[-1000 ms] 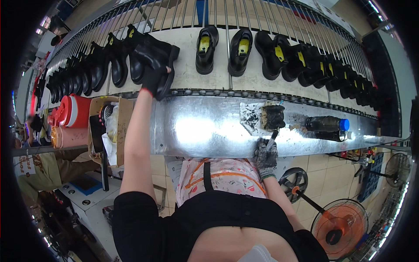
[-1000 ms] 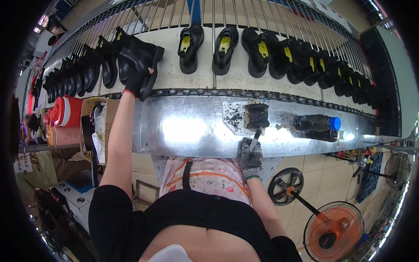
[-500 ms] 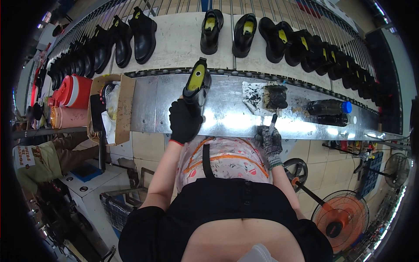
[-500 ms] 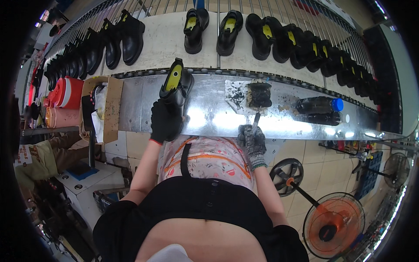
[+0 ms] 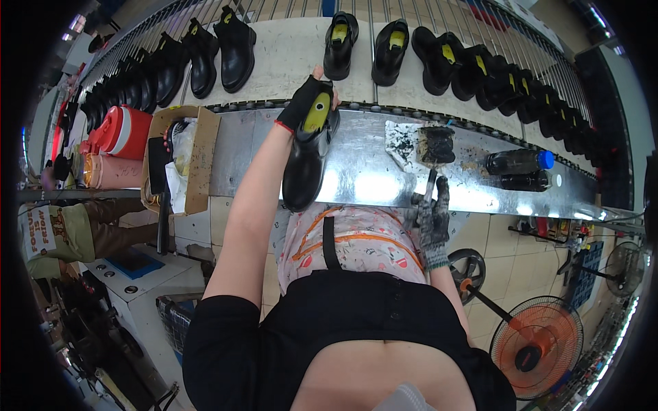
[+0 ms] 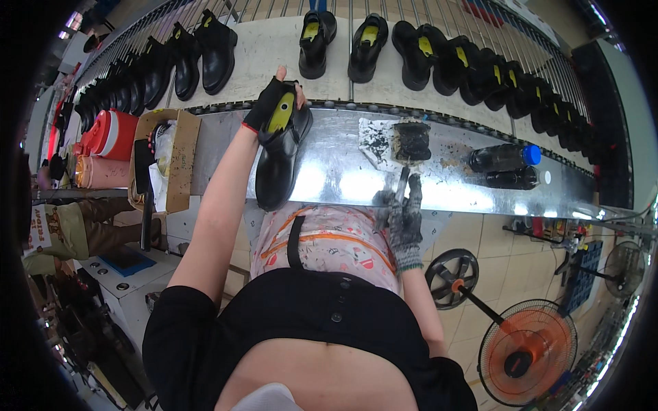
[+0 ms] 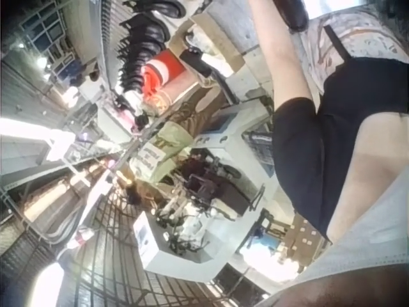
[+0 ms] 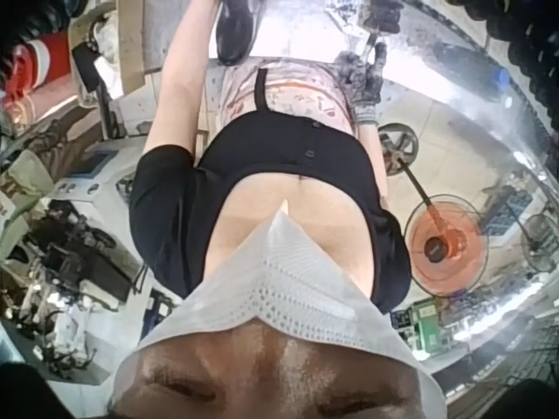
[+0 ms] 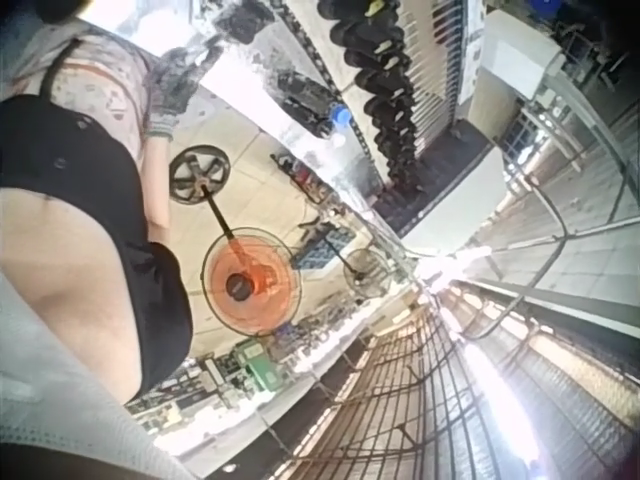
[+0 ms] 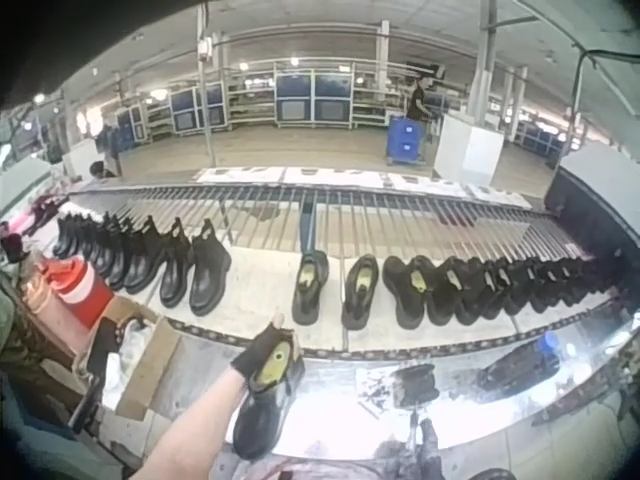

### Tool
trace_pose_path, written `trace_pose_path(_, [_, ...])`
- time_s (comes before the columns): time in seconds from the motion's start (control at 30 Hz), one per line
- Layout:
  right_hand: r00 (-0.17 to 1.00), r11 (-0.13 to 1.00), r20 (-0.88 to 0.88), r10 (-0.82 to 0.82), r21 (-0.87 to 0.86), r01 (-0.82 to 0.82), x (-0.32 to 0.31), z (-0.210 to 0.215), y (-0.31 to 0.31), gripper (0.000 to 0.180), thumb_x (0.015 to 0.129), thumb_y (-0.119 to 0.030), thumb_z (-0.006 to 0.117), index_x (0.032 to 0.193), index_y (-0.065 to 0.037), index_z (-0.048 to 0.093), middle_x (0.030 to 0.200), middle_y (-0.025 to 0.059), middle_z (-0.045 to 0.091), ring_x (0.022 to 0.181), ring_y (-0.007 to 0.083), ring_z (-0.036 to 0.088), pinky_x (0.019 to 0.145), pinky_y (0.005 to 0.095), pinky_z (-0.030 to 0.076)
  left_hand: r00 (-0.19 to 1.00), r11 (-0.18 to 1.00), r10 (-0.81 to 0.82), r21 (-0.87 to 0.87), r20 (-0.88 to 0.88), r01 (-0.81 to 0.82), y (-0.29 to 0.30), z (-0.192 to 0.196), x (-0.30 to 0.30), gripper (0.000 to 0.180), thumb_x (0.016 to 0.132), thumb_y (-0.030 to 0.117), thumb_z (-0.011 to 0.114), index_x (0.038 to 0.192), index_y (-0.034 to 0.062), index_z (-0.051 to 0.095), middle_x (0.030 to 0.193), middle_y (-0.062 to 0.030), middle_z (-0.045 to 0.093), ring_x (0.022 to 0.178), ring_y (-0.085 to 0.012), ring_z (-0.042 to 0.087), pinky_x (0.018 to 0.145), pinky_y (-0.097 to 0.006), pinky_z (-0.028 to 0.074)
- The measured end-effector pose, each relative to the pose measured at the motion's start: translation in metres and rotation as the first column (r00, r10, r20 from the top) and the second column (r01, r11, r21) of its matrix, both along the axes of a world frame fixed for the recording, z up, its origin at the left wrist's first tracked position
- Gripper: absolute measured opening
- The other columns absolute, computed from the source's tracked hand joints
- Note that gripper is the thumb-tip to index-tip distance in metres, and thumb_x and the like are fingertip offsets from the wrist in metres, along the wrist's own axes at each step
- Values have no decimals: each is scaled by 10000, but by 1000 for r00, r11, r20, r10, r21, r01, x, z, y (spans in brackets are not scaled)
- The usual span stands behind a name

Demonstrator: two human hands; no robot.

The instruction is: Apply adhesive or sealant to the edge of a black leather boot using a small brush and then clean or polish the surface.

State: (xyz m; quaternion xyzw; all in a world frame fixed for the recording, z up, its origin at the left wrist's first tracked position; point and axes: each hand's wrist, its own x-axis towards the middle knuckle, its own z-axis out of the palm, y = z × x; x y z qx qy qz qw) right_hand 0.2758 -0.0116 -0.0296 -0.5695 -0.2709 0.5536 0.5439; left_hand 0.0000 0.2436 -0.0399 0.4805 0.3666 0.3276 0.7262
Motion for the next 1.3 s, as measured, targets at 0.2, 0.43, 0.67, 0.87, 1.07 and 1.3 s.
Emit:
trace_pose_path(0.2, [991,966,-51,-123,223,131,-2,20,-5,428,882,-14,522,1280,-42,366,1026,107,573,701,112,598,561,239,518,888,944,-105,325,448,-52,-32,54,-4,764,958,570,103,514,69,470,557,-68,465,741,-226,472,921,-325,337])
trace_pose_path(0.43, [938,970,324,-125,240,47,16,8,-1,206,889,-44,556,1087,12,563,867,77,630,666,119,604,545,242,510,859,898,-133,426,494,-106,-72,85,7,759,962,561,122,468,78,435,527,-52,446,709,-204,456,1023,-337,263])
trace_pose_path(0.67, [978,997,201,61,24,-67,23,46,18,233,859,-79,610,1066,27,618,855,85,656,643,126,624,508,250,504,881,862,-235,507,411,-6,-78,97,17,777,947,595,161,457,75,466,494,-50,456,655,-207,460,1035,-374,249])
trace_pose_path(0.87, [475,756,875,92,249,-606,5,126,61,217,812,-167,654,1016,-104,696,894,53,685,789,174,638,718,306,508,881,860,-262,509,393,29,-79,98,24,787,943,602,177,446,69,475,487,-53,461,649,-214,465,1035,-377,253])
trace_pose_path(1.07, [175,632,972,159,36,-774,-5,145,73,308,762,-369,644,1014,-204,707,970,81,661,851,268,593,743,361,479,891,839,-265,544,369,24,-77,97,25,791,931,620,197,438,67,475,466,-54,466,621,-216,473,1021,-386,280])
trace_pose_path(1.3, [135,634,987,82,53,-772,-6,136,74,306,750,-404,665,1015,-256,704,978,3,662,830,241,590,732,350,477,881,819,-296,572,369,36,-73,90,22,790,924,635,202,438,74,473,463,-55,481,616,-213,487,1010,-398,293])
